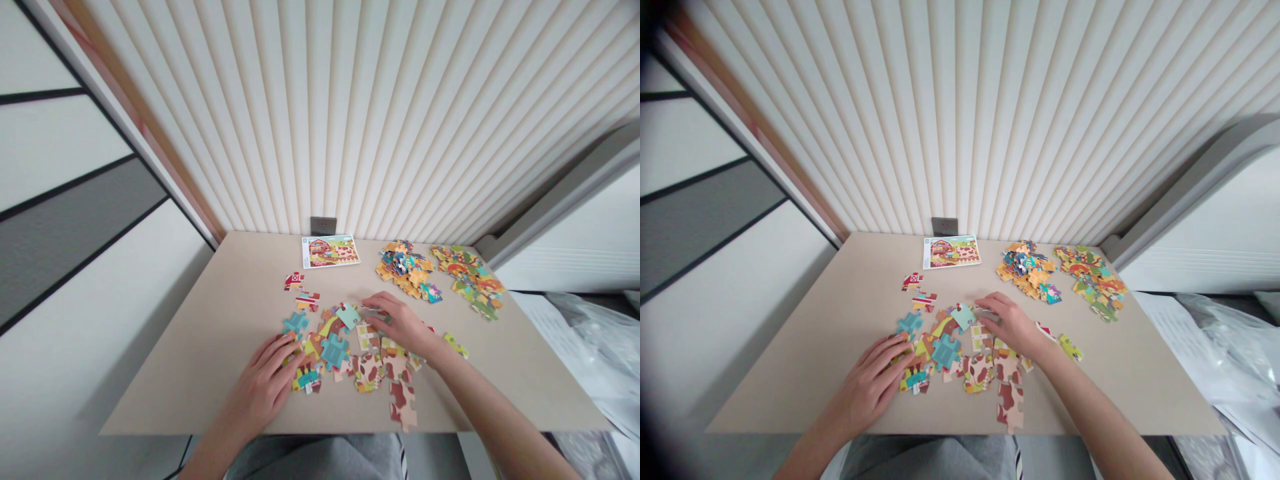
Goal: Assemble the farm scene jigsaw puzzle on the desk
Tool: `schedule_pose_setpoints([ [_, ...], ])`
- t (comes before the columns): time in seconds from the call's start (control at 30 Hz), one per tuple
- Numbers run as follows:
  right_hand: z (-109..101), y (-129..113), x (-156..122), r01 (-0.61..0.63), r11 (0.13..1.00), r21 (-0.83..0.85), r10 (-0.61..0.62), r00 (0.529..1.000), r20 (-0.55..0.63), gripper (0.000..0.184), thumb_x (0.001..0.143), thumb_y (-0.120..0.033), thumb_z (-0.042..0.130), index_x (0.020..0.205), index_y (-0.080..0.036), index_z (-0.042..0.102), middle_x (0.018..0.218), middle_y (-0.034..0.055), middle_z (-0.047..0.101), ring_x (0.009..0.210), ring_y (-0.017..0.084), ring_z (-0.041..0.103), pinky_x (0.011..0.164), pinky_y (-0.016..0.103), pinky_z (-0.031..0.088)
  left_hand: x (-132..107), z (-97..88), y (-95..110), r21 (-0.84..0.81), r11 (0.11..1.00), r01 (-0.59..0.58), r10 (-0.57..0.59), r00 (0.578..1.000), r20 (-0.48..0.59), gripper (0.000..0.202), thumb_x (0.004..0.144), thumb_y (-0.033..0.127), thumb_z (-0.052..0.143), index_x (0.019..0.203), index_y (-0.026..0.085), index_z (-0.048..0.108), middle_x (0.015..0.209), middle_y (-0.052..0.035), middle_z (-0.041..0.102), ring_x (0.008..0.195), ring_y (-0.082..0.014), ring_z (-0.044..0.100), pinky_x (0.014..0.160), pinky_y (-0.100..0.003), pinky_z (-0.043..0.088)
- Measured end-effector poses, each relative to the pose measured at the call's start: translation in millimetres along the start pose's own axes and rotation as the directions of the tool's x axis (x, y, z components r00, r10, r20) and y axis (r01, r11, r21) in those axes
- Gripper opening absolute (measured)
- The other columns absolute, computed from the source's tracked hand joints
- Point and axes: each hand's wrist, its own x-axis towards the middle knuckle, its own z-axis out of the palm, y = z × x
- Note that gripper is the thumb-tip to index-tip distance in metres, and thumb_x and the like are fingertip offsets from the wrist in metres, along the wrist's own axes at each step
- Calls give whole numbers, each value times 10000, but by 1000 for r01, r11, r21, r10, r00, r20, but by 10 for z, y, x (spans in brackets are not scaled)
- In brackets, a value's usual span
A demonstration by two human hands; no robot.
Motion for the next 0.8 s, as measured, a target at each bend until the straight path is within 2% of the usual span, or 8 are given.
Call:
schedule_pose_setpoints([
  [0.13,-108,127,-48,-40,999,-30,39,999,-20,444,1004,-320,555,1447,-291,552,1393,114,600,1261,266,619,1089,441,508,0,5,-7,-3,1000,-1,1,1000,-3,472,968,113,519,1417,230,606,1454,-81,592,1444,-278,448,1213,-503,416],
  [0.27,-177,241,-55,-75,996,-41,76,997,23,456,1009,-309,535,1465,-292,534,1385,103,633,1262,268,624,1109,475,494,3,-1,-5,-3,1000,-1,1,1000,-5,491,961,109,519,1426,244,602,1441,-79,602,1434,-274,463,1212,-497,423],
  [0.43,-236,338,-31,-86,996,-29,86,996,-2,404,1006,-375,562,1392,-263,596,1360,112,655,1256,274,627,1099,469,493,3,-2,5,-5,1000,8,-8,1000,-7,482,965,112,517,1425,232,601,1459,-83,586,1440,-277,451,1214,-496,419],
  [0.63,-296,380,6,-222,968,118,212,973,89,456,1040,-466,494,1448,-268,546,1231,74,743,1053,238,707,968,435,558,-6,32,-10,-14,1000,18,-18,1000,-21,453,973,134,526,1403,242,618,1433,-80,606,1417,-272,479,1202,-487,435],
  [0.73,-264,362,73,-254,953,163,238,965,109,430,1031,-501,506,1370,-263,621,1233,74,745,1093,251,698,996,444,546,-2,30,-10,-20,1000,22,-23,1000,-20,448,975,136,523,1399,242,621,1432,-84,606,1415,-275,482,1198,-494,441],
  [0.8,-216,360,135,-222,959,176,205,973,108,386,1028,-490,515,1294,-259,674,1242,77,740,1136,258,683,1025,448,532,4,20,-5,-22,999,27,-27,999,-18,442,979,139,524,1398,239,621,1437,-87,601,1414,-275,481,1197,-495,442],
])
